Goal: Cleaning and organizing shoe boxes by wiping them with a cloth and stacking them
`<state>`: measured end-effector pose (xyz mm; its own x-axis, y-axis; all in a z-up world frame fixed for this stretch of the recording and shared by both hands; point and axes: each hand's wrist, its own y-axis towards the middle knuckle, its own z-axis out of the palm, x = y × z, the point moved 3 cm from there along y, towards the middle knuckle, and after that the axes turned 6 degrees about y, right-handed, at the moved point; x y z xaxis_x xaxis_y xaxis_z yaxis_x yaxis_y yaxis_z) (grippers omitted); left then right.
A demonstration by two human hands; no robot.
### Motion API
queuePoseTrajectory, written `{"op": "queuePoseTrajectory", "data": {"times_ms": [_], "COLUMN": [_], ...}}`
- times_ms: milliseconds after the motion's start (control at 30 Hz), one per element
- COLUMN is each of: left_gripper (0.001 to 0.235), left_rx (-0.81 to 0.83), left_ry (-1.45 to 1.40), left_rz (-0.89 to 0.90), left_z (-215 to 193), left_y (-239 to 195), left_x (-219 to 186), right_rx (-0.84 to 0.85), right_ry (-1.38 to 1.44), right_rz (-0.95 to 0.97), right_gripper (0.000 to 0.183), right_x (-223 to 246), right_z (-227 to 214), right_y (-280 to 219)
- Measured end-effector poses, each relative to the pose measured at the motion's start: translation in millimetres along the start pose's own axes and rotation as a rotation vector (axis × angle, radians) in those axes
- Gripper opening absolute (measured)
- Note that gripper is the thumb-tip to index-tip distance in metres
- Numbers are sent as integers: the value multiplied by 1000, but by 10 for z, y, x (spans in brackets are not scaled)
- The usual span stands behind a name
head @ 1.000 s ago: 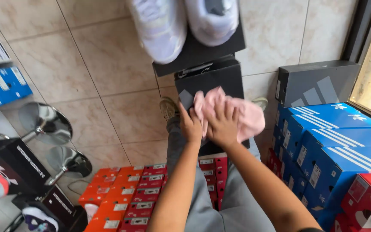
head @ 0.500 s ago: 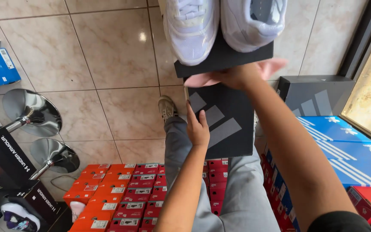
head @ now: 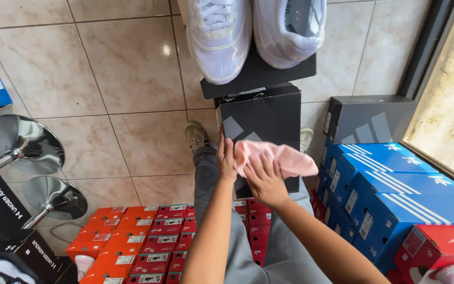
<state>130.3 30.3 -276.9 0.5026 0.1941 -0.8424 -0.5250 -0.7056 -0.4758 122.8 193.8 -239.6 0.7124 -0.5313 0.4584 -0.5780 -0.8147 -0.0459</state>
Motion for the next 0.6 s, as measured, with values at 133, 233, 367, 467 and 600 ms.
{"op": "queuePoseTrajectory", "data": {"times_ms": [133, 233, 367, 467, 600], "left_gripper": [49, 48, 44, 44, 47], "left_rx": [1, -37, -61, -55, -36], "left_ry": [13, -27, -40, -19, -55], "left_rz": [-46, -70, -75, -30, -36], "left_z": [4, 68, 44, 10, -12], "left_y": [-49, -49, -67, -79, -11], "left_x": [-83, 44, 643, 1197, 21], "right_rx": [46, -8, -66, -61, 38], "right_ry": [6, -93, 0, 8, 41], "right_rz": [-27, 153, 253, 186, 162], "right_gripper": [55, 58, 60, 54, 21], "right_x": [-308, -432, -152, 136, 160], "right_z": [-176, -291, 14, 152, 194], "right_y": [-22, 713, 1198, 677, -432]}}
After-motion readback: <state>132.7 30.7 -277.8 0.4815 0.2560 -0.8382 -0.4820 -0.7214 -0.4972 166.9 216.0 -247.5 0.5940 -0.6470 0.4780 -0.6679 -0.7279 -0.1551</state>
